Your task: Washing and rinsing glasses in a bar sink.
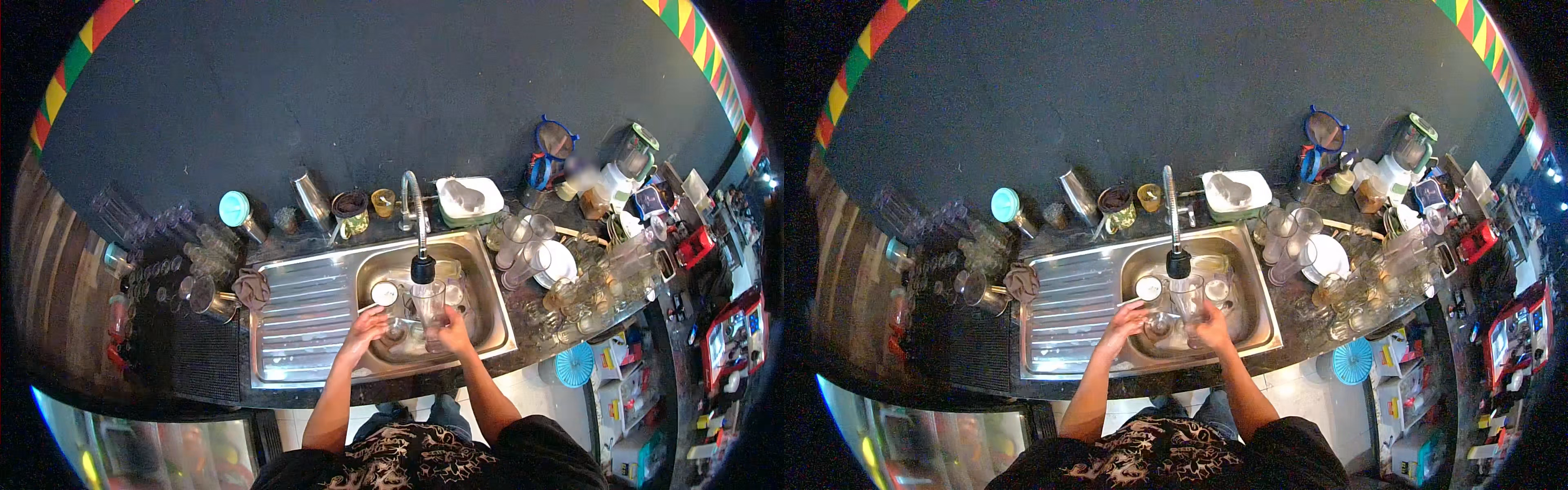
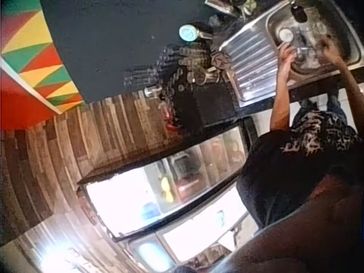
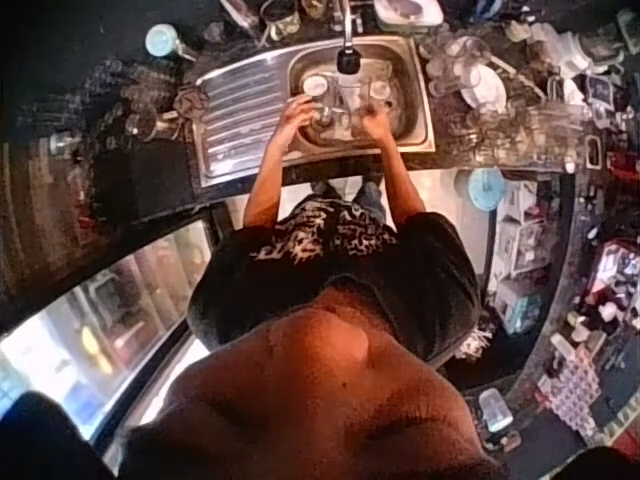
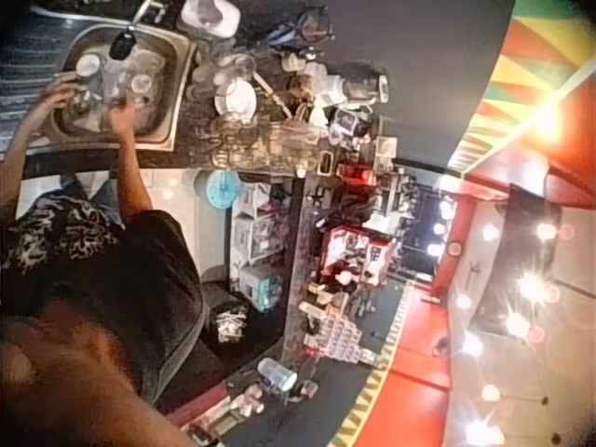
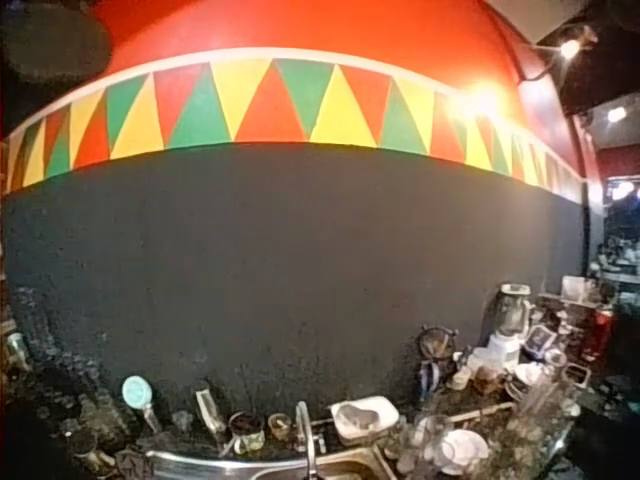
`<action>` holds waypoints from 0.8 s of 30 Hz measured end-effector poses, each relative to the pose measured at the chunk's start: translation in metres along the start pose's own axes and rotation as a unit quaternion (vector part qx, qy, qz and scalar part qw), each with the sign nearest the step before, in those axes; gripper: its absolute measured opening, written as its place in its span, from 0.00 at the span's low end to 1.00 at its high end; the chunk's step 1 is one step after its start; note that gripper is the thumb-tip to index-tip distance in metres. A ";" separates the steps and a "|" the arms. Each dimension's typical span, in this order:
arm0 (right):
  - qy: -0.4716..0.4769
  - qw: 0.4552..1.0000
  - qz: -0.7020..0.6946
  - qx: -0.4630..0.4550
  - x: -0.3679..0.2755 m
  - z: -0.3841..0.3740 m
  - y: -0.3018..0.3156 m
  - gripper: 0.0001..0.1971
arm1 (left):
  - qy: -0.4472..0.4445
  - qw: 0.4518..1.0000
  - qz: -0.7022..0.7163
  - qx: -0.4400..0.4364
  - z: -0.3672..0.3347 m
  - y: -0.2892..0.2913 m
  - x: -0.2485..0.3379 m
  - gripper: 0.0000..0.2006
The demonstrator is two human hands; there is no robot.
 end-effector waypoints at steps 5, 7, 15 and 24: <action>0.042 0.999 0.019 0.009 0.006 -0.002 0.001 0.35 | 0.004 1.000 -0.012 -0.017 0.001 -0.011 -0.001 0.25; 0.061 0.998 0.012 -0.005 0.012 -0.008 0.001 0.35 | 0.013 1.000 -0.012 -0.013 0.000 -0.015 -0.003 0.25; 0.063 0.997 -0.043 0.001 0.007 -0.010 -0.018 0.32 | 0.028 1.000 -0.003 0.009 -0.005 -0.025 -0.009 0.25; 0.120 0.990 0.039 0.055 -0.005 0.001 -0.037 0.27 | -0.011 0.998 0.058 0.006 -0.019 -0.067 -0.016 0.31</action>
Point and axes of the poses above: each hand's wrist, its own z-axis away from the middle knuckle, its own y-axis out of the back of the hand, x = y × z, the point moved 1 cm from there along -z, towards the middle knuckle, and after that the axes turned 3 degrees about x, right-handed, at the moved point
